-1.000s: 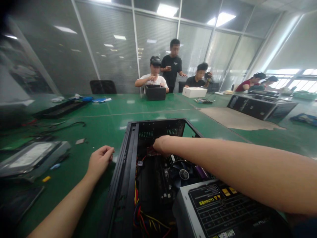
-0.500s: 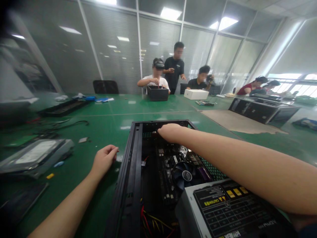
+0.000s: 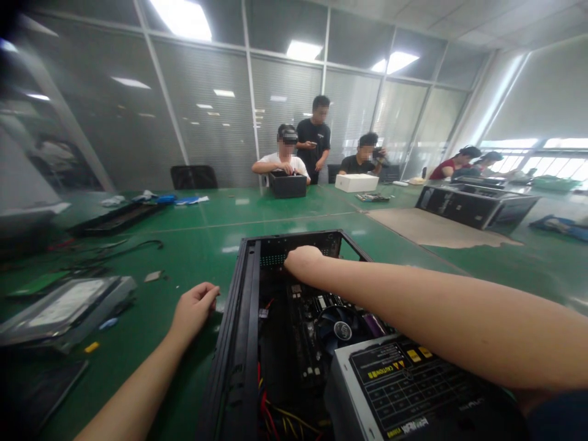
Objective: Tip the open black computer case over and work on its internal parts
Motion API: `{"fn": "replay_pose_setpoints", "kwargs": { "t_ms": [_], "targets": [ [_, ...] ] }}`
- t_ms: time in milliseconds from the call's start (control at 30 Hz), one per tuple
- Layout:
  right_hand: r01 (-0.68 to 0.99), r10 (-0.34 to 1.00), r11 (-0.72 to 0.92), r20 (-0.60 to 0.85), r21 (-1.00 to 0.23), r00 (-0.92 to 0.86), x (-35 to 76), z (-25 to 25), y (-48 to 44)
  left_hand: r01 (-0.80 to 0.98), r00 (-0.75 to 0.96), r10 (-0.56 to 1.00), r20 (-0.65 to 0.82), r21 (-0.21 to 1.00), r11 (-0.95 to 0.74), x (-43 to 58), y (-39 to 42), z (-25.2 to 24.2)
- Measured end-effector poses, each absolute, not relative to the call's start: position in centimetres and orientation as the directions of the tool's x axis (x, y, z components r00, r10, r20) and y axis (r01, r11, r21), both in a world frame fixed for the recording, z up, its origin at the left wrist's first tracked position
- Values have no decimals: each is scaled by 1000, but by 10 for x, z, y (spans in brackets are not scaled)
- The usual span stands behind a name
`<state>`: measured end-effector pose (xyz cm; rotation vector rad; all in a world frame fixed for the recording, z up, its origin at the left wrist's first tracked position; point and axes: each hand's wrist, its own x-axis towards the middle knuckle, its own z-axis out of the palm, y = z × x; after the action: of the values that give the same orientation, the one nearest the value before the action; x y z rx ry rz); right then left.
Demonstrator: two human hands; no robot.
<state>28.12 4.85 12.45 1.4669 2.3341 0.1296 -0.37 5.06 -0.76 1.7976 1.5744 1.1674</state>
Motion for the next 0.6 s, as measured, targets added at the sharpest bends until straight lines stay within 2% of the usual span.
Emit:
{"fn": "replay_pose_setpoints", "kwargs": {
  "t_ms": [100,200,233,300,367,400,500,600],
  "targets": [
    [861,889,430,-293,273,-351,277,127,36,553,-28,957,290,802,-227,-4,50,-7],
    [855,865,461,-334,237,-374,288,151,13,553,-32,957,290,802,-224,-4,49,-6],
    [847,837,500,-353,184,-417,295,165,0,549,-32,957,288,805,-224,-4,49,-6],
    [810,756,586,-356,-4,-549,311,193,-38,541,-30,956,291,809,-230,-4,49,-6],
    [737,685,648,-278,-191,-674,328,215,-85,537,-30,952,305,808,-242,-5,48,-6],
    [700,667,672,-215,-242,-714,335,220,-109,536,-31,949,314,806,-250,-5,48,-7],
    [652,651,724,-88,-225,-754,353,211,-163,539,-32,942,333,800,-264,-6,49,-8],
    [688,688,703,-72,-181,-722,362,187,-175,547,-42,936,349,792,-271,-6,49,-10]
  ]
}}
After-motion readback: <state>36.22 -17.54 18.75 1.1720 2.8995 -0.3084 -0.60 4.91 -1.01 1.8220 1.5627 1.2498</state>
